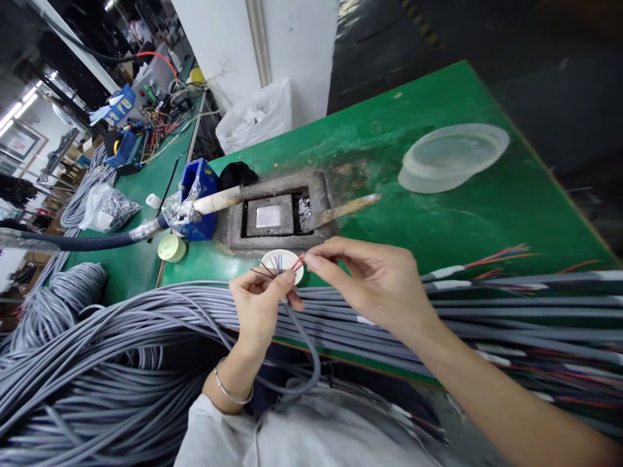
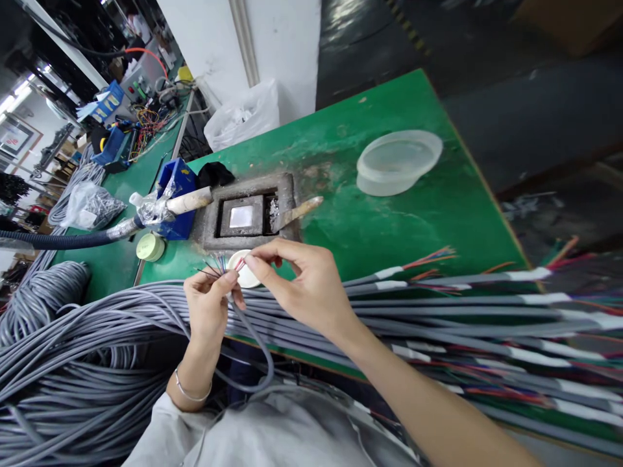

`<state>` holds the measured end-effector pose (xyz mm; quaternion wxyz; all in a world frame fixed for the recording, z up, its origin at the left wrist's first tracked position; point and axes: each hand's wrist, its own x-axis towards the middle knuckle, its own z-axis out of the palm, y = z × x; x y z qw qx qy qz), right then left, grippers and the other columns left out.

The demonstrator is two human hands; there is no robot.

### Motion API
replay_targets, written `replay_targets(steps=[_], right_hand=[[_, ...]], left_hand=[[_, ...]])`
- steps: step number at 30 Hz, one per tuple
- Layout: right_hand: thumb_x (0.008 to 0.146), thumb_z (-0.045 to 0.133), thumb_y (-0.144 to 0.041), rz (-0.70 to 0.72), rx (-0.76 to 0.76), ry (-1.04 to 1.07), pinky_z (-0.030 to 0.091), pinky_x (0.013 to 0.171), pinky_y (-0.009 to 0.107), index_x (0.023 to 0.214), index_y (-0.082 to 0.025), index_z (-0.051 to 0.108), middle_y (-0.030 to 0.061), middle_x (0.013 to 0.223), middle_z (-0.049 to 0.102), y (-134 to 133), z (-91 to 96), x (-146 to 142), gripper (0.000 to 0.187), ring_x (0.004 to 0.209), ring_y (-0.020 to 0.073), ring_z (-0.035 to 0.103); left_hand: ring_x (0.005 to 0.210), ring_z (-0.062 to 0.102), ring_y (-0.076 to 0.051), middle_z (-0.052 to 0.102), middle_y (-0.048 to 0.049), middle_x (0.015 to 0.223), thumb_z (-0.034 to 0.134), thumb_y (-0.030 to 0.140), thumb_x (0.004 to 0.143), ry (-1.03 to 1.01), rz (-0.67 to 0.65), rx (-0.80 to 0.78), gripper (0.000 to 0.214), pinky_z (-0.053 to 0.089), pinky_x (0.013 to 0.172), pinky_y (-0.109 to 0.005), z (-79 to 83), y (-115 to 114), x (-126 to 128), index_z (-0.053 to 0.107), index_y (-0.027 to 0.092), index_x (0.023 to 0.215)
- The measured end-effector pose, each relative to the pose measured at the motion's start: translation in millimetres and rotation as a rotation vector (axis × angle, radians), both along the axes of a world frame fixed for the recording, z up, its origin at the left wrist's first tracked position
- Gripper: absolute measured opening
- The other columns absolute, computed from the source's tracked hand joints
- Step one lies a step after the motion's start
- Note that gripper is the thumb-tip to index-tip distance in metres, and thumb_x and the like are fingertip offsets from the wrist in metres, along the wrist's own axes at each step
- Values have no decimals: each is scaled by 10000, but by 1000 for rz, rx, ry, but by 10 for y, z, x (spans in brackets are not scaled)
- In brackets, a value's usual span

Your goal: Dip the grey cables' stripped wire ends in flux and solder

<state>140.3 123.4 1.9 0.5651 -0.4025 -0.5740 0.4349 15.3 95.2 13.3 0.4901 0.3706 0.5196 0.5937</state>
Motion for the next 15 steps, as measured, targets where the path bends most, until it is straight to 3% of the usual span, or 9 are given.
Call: replay_targets(steps=[9, 15], right_hand=[[725, 596, -216, 54, -5, -23, 432, 509, 239, 611, -198, 664, 7, 610, 687, 7, 86, 7, 135, 556, 136, 591], [730, 605, -259, -47, -64, 30, 435, 532, 248, 631, -196, 668, 6, 598, 669, 33, 51, 13, 133, 552, 130, 558]], left_hand=[[271, 492, -95, 539, 44, 360, 789, 325, 564, 52, 120, 78, 279, 397, 305, -182, 11, 24, -10, 589, 145, 487], [268, 473, -79, 514, 66, 355, 785, 292, 564, 111, 150, 84, 246, 380, 311, -175, 6, 6, 12, 589, 151, 514]])
